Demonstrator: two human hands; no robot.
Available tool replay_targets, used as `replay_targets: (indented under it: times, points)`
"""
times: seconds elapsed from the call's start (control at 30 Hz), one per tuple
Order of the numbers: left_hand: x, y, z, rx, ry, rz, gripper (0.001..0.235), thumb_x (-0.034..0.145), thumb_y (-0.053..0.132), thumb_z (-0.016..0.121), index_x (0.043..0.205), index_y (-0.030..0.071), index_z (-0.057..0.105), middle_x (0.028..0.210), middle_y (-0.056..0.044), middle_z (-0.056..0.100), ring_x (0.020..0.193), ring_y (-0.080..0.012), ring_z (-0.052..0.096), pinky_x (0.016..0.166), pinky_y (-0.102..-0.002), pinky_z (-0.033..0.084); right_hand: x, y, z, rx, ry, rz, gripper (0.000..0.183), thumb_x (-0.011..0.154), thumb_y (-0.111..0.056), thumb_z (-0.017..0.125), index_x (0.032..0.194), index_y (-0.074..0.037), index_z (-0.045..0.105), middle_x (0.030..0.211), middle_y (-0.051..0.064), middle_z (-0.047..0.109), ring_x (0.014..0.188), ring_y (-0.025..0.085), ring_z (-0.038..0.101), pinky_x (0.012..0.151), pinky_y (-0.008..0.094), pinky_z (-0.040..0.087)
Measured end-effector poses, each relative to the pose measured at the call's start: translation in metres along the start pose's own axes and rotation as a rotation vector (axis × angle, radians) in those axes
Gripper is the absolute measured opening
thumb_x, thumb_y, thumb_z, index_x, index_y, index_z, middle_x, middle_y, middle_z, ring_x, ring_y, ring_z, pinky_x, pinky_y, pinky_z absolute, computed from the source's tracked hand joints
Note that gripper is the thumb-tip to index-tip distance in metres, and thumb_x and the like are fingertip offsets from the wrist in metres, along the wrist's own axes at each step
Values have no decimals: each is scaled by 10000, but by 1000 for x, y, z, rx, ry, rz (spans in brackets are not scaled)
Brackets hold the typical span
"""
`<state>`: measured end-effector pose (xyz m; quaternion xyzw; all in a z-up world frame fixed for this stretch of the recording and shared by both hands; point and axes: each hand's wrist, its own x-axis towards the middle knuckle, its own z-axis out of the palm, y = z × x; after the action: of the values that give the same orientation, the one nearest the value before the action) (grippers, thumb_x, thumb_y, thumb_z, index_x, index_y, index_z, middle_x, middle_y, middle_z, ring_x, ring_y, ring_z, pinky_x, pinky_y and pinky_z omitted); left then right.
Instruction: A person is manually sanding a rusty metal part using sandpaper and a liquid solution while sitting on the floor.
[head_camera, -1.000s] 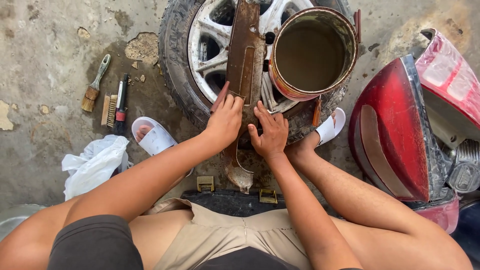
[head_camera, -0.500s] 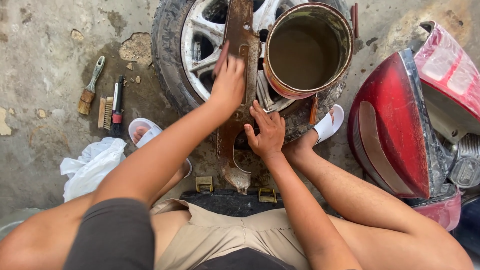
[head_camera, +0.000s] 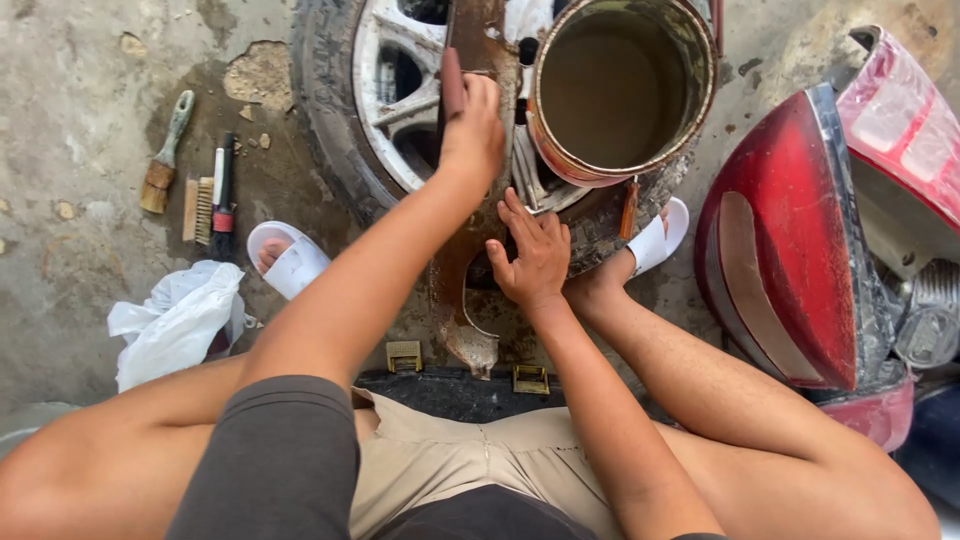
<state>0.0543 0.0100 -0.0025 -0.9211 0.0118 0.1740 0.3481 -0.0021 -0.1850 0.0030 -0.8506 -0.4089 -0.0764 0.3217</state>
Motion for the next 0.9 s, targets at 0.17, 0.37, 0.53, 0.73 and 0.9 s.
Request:
replay_targets:
  times: [0.17,0.37,0.53,0.73,0.9]
  points:
    - [-62,25,6,-35,122,37,381,929,241,538,1107,-5,769,1272,-310,590,1091,-448,494,989,-564,253,-1,3,0,4,-24,-8,507,1004,-472,532,1277,-82,704,1459,10,641,899,258,572,842,357,427]
    - [-87,52,17,-374,218,-204,633,993,467,518,1332,-61,605,1466,-213,466,1326,-408,401,1199,-676,-37,-1,2,-1,44,-14,-13,545,1010,-482,518,1293,-54,702,1440,58,653,904,278,595,880,402,455]
    - [2,12,24,-419,379,-356,534,1029,438,595,1091,-81,702,1241,-220,446,1067,-364,389,955,-426,314,4,-2,-6,37,-16,-8,555,1031,-500,476,1267,-58,717,1437,41,651,902,261,566,889,372,445]
    - [-48,19,22,-439,349,-244,578,1024,411,603,1246,-123,589,1350,-243,413,1145,-386,388,996,-427,335,3,-1,-3,18,-9,-11,570,1038,-513,462,1264,-59,721,1429,40,658,902,264,573,867,378,446]
    - [-94,26,9,-522,298,-112,744,1004,533,547,1303,-148,541,1333,-253,436,1145,-386,390,1062,-454,298,3,1,-3,23,-9,-7,584,1015,-522,498,1290,-57,720,1440,49,650,921,260,594,893,381,462]
